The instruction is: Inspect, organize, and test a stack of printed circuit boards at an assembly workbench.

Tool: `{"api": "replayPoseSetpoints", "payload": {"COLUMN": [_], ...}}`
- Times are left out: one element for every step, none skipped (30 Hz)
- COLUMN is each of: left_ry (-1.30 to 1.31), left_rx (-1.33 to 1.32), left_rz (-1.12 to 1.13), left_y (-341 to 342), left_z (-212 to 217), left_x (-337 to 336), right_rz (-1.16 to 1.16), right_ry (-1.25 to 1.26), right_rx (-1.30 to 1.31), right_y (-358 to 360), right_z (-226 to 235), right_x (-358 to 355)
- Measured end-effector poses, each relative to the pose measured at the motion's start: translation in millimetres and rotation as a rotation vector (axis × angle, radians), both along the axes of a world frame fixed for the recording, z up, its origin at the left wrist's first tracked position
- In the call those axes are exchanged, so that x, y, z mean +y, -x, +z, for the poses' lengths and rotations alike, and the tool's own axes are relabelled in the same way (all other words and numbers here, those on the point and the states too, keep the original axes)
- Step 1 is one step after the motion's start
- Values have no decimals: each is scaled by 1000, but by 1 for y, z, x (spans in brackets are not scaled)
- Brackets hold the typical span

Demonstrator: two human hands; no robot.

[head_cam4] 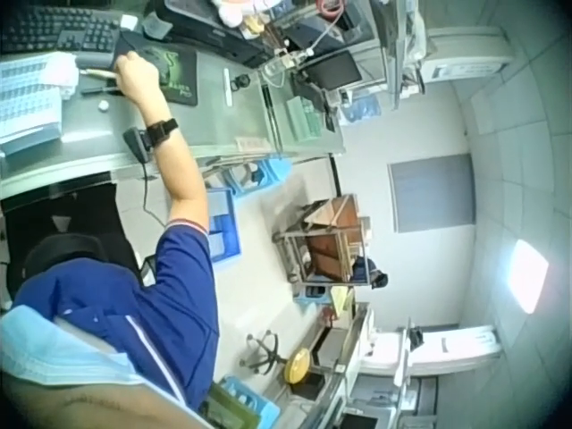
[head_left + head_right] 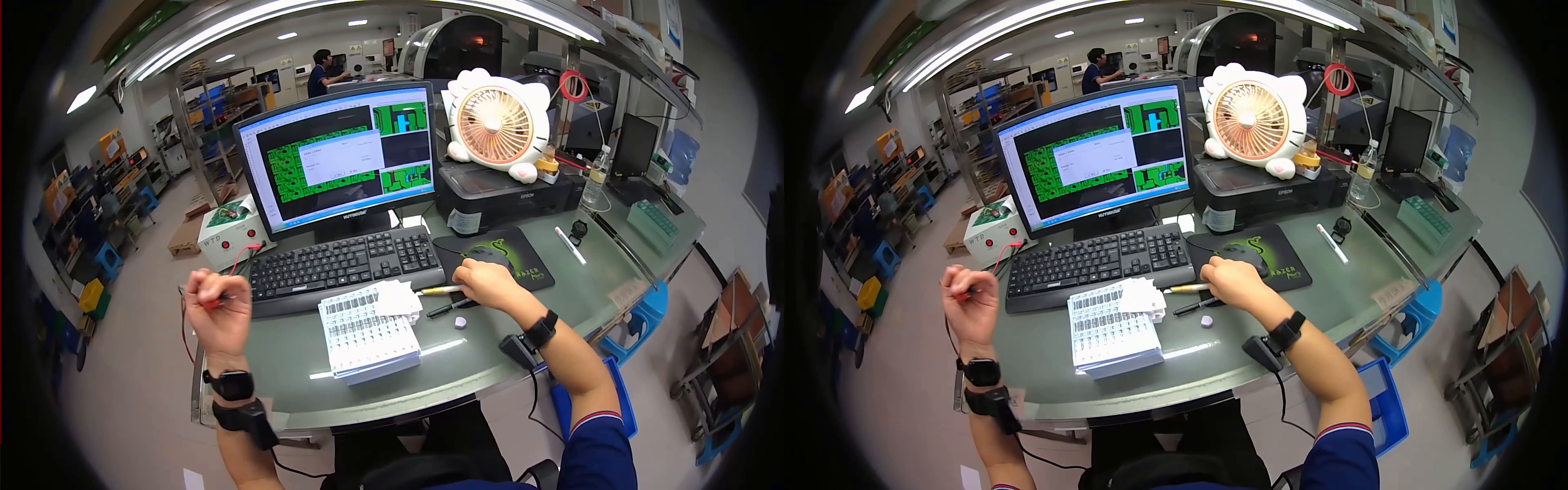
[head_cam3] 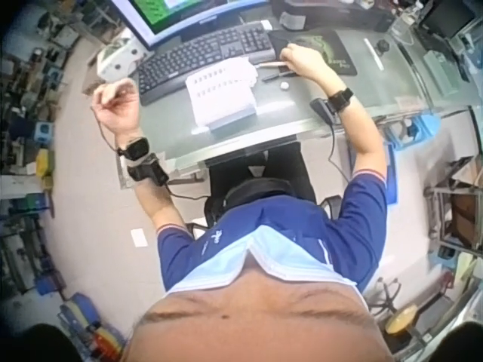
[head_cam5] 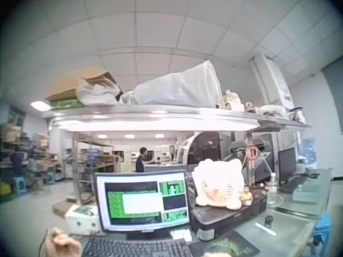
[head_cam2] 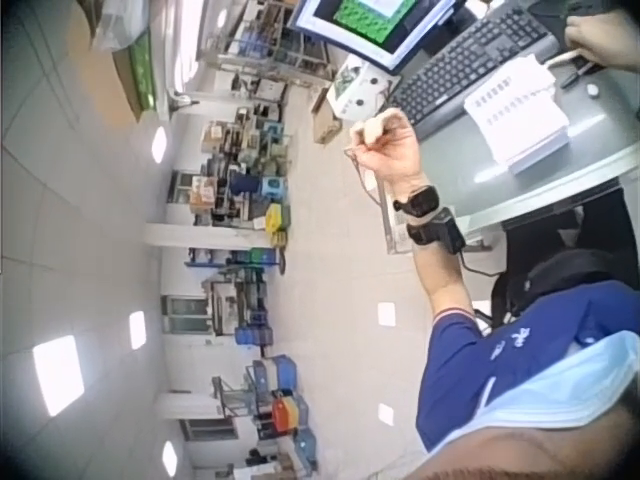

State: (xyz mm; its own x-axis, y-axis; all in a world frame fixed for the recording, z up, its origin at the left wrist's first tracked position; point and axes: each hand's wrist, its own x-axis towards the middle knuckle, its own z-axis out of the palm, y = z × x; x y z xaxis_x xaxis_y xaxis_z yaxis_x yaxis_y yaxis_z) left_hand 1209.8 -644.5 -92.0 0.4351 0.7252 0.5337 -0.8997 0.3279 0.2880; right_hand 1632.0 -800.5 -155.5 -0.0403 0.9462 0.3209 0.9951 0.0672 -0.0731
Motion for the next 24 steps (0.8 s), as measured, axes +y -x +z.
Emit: {"api": "replayPoseSetpoints", "payload": {"left_ry": [81,106,27,50,116,51,24,-27,-36,-76,-41,-27,15,35,69,80,100,58,26,-7,-6,-4,-8,21], "left_rx": [107,178,414,533,647,732,835,920,980,960,993,971,964,919,967,974,973,976,972,968,955,942,913,907], "left_rz": [135,236,328,374,416,436,426,463,464,407,342,346,346,333,335,327,308,335,347,357,327,296,259,223], "left_y": [-10,-15,-23,-35,-48,-60,-72,-84,-94,-98,-103,-107,-109,-111,-112,-112,-113,-114,-114,-115,-116,-116,-115,-114], "left_z": [-10,-17,-24,-37,-50,-63,-76,-88,-97,-104,-110,-113,-115,-115,-115,-113,-112,-110,-109,-108,-107,-106,-105,-104], "left_x": [-5,-7,-2,0,2,4,5,4,3,1,-1,-1,-2,-2,-2,-1,0,1,2,3,3,2,2,1], "right_rz": [-31,10,82,198,245,291,323,314,332,318,311,303,298,293,289,287,285,283,267,248,229,244,258,279], "right_ry": [18,12,-8,76,87,179,103,87,23,21,9,-3,1,6,9,-3,-16,-31,17,65,116,113,110,90], "right_rx": [-16,97,195,338,302,268,150,48,-38,-62,-84,-105,-103,-101,-99,-86,-73,-58,-65,-72,-79,-66,-51,-27], "right_y": [6,14,24,34,48,61,74,85,93,98,102,103,104,105,104,104,104,103,101,99,97,96,96,97], "right_z": [3,6,9,13,14,15,15,14,12,11,9,7,5,3,1,-1,-3,-4,-6,-7,-9,-11,-15,-19], "right_x": [-1,-6,-12,-24,-33,-39,-43,-43,-42,-40,-37,-35,-33,-30,-29,-29,-31,-32,-33,-37,-40,-40,-39,-39]}}
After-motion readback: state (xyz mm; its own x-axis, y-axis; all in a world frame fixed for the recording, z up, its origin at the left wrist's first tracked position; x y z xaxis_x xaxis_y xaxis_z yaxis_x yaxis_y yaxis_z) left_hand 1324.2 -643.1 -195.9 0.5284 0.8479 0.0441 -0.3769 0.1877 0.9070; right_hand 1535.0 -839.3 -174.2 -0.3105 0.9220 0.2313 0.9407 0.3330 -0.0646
